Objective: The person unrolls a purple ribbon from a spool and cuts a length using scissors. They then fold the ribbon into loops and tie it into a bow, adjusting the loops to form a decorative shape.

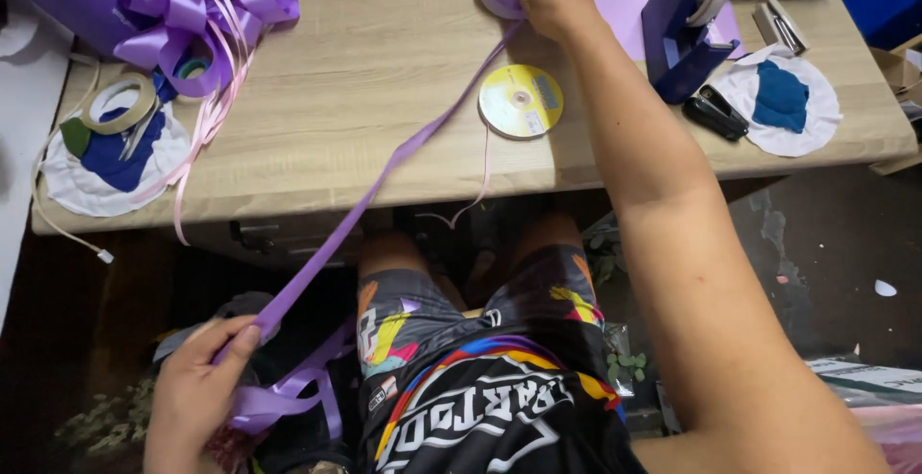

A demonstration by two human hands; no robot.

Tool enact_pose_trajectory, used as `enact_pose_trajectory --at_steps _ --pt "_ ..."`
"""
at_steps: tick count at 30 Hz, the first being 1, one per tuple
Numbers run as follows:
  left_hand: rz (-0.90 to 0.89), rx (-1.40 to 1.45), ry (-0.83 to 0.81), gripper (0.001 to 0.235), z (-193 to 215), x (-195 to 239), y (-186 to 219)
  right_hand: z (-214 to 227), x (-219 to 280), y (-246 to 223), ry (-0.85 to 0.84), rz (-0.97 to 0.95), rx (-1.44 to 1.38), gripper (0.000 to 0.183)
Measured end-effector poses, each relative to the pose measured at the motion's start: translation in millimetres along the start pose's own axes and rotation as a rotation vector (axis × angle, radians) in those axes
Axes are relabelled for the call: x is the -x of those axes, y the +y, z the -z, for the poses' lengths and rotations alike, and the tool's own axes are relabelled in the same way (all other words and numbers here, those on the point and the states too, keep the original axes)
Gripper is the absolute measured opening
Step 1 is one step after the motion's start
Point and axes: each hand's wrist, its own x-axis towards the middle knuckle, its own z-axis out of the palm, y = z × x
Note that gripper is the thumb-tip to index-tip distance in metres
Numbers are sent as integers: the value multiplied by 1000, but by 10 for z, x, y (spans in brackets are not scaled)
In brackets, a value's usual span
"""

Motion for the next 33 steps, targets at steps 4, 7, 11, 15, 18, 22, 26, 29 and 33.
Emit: enact_pose_trajectory --at_steps 4,7,11,15,18,22,26,29,33 --pt "-280 133 9 17 -28 -19 184 208 117 -511 46 -75 -99 42" --pt "-417 270 -73 20 -64 -13 424 421 577 -1140 -115 267 -338 32" --pt "-432 237 -216 13 -288 -150 765 755 1555 -2199 -506 544 -874 42" --pt "-699 98 -454 18 -388 -48 1584 1186 2078 -2768 -604 746 -822 59" --pt "-724 129 -462 11 -469 48 1777 1222 2259 -2703 -614 586 -879 46" --pt "-720 231 -451 12 -600 104 1889 1204 2422 -2474 -624 414 -890 21" --pt "-630 224 -481 9 -619 49 1742 1204 2626 -2185 -624 327 -987 14" --pt "-507 178 -498 8 -496 25 1533 1366 2778 -1884 -566 273 -1047 17" --pt "-225 98 -464 11 -199 89 1288 1546 3095 -1458 -554 40 -1003 13"
